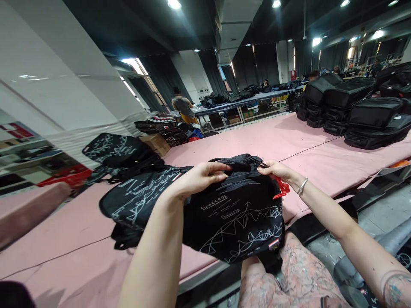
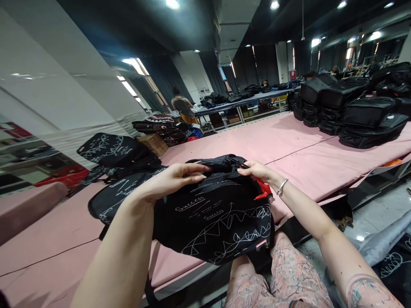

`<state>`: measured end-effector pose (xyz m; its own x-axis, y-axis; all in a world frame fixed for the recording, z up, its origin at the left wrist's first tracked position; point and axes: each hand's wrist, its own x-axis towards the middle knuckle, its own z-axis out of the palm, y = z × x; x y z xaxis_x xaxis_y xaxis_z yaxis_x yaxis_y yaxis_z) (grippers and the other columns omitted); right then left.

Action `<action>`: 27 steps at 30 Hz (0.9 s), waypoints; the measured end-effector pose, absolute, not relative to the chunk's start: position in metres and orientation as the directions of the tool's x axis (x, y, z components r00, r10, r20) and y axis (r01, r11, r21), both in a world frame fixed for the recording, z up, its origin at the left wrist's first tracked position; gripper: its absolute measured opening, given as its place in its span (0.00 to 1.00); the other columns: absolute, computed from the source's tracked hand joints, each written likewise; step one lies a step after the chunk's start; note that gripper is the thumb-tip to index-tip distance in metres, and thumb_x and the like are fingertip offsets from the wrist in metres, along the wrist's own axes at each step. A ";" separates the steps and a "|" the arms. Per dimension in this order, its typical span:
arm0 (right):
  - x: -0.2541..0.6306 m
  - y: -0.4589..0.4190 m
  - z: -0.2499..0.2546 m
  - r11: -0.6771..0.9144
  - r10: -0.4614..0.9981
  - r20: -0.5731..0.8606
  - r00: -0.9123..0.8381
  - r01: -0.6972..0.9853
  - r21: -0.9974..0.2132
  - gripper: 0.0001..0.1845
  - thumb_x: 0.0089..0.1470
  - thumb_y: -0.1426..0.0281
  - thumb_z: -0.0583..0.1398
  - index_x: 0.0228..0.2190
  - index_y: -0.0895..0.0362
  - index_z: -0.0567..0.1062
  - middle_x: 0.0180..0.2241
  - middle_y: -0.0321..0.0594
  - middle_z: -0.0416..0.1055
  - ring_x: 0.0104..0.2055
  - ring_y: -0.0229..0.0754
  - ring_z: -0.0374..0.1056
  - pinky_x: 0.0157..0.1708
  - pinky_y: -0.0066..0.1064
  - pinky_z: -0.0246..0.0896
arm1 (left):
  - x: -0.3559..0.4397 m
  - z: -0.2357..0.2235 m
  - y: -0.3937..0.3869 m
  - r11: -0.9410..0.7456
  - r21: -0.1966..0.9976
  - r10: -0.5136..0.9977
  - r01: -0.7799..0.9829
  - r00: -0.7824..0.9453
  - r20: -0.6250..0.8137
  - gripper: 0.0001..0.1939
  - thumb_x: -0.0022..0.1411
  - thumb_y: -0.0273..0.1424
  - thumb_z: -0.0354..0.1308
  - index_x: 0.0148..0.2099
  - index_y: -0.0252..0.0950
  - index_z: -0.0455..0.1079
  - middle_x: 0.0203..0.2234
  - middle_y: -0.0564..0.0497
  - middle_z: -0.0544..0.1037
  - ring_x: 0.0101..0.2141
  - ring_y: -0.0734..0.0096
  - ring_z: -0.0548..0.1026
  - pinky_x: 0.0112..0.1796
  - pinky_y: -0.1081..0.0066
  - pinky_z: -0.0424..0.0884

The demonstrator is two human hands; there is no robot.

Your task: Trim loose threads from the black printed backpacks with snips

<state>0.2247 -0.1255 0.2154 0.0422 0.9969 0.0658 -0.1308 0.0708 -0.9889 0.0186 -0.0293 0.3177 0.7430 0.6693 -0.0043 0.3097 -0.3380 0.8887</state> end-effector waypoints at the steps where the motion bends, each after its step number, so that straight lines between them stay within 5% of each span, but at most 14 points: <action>1: 0.224 -0.126 0.215 0.076 0.997 0.071 0.044 -0.127 -0.989 0.21 0.36 0.61 0.65 0.17 0.57 0.58 0.14 0.24 0.52 0.14 0.25 0.43 0.14 0.23 0.31 | 0.018 0.318 -0.029 -0.333 0.886 0.670 0.322 0.743 -0.019 0.16 0.30 0.22 0.69 0.29 0.34 0.77 0.27 0.45 0.79 0.26 0.67 0.75 0.25 0.75 0.69; 8: 0.220 -0.127 0.216 0.095 0.993 0.086 0.087 -0.107 -0.990 0.21 0.35 0.60 0.65 0.17 0.57 0.58 0.14 0.24 0.51 0.14 0.25 0.41 0.15 0.24 0.30 | 0.014 0.307 -0.027 -0.178 0.955 0.709 0.237 0.704 -0.042 0.13 0.35 0.24 0.69 0.29 0.33 0.76 0.23 0.44 0.78 0.26 0.64 0.76 0.26 0.73 0.71; 12: 0.220 -0.127 0.216 0.119 0.986 0.107 0.131 -0.086 -0.989 0.23 0.35 0.58 0.65 0.17 0.56 0.57 0.14 0.24 0.49 0.14 0.25 0.40 0.15 0.24 0.29 | 0.002 0.299 -0.036 -0.343 0.926 0.714 0.159 0.684 0.147 0.16 0.37 0.31 0.69 0.33 0.34 0.76 0.29 0.42 0.79 0.34 0.61 0.75 0.36 0.69 0.71; 18: 0.216 -0.125 0.212 0.132 0.975 0.113 0.193 -0.087 -0.987 0.23 0.35 0.57 0.64 0.18 0.56 0.56 0.13 0.24 0.48 0.14 0.26 0.39 0.15 0.25 0.27 | -0.024 0.285 -0.041 -0.832 0.492 0.524 0.257 0.659 0.540 0.10 0.45 0.39 0.63 0.32 0.41 0.76 0.31 0.49 0.78 0.35 0.61 0.73 0.41 0.66 0.68; 27: 0.207 -0.123 0.204 0.357 0.865 0.334 0.373 0.010 -0.934 0.20 0.39 0.56 0.62 0.18 0.57 0.62 0.17 0.28 0.53 0.18 0.29 0.47 0.18 0.24 0.42 | -0.046 0.272 -0.038 -0.911 0.124 0.367 0.394 0.632 0.682 0.13 0.52 0.39 0.59 0.40 0.42 0.73 0.37 0.46 0.76 0.39 0.57 0.72 0.43 0.62 0.65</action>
